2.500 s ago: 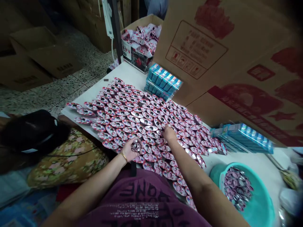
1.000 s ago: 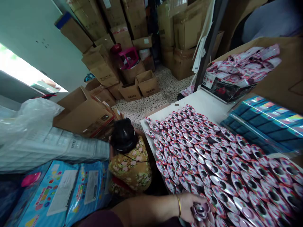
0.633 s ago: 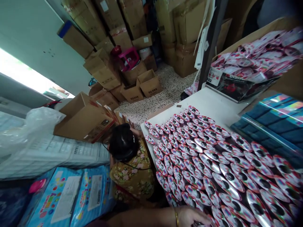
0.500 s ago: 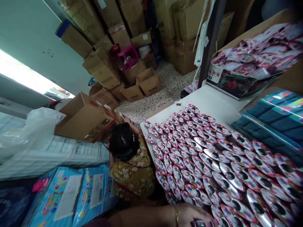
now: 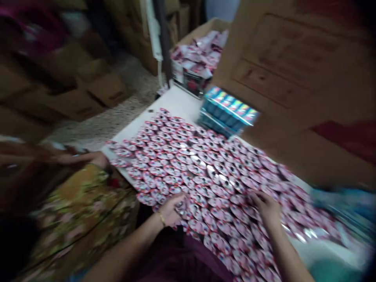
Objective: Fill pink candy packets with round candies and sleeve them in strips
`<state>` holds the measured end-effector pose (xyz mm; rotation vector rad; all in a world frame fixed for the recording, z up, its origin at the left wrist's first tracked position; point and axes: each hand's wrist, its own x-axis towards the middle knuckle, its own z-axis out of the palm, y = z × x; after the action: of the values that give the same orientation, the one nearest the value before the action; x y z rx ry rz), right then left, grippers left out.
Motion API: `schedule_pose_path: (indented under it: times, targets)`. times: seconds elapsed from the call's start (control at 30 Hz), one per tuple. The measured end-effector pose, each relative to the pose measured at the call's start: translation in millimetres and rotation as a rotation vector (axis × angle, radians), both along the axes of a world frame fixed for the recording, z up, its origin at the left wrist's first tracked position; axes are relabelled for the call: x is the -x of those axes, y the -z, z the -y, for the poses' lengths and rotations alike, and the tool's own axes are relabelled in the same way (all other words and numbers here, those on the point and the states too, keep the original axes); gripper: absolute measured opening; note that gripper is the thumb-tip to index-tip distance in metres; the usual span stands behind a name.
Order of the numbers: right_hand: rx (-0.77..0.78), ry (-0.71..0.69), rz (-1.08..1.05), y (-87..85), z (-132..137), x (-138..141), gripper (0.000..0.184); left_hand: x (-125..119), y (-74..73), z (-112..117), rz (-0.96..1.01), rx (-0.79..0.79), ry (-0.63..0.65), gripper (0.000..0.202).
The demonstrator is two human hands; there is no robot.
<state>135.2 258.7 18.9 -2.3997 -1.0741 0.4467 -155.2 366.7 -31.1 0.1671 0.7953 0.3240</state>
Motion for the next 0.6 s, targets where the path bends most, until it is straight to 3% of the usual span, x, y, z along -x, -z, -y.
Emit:
schedule_pose_path:
  times: [0.17, 0.4, 0.5, 0.6]
  targets:
    - [0.079, 0.118, 0.082, 27.5, -21.0, -28.6, 0.028, -4.1, -6.1, -5.8, 0.033, 0.011, 0.039, 0.013]
    - [0.181, -0.101, 0.177, 23.1, -49.2, -10.4, 0.020, -6.8, -16.2, 2.5, 0.022, -0.018, 0.001, 0.013]
    - [0.428, -0.096, 0.237, 22.9, -65.3, -16.4, 0.023, -10.5, -15.0, 2.4, 0.011, -0.003, 0.005, 0.013]
    - [0.665, -0.056, 0.199, 25.2, -79.3, -28.3, 0.041, -17.6, -13.2, 0.8, 0.043, 0.002, 0.018, 0.014]
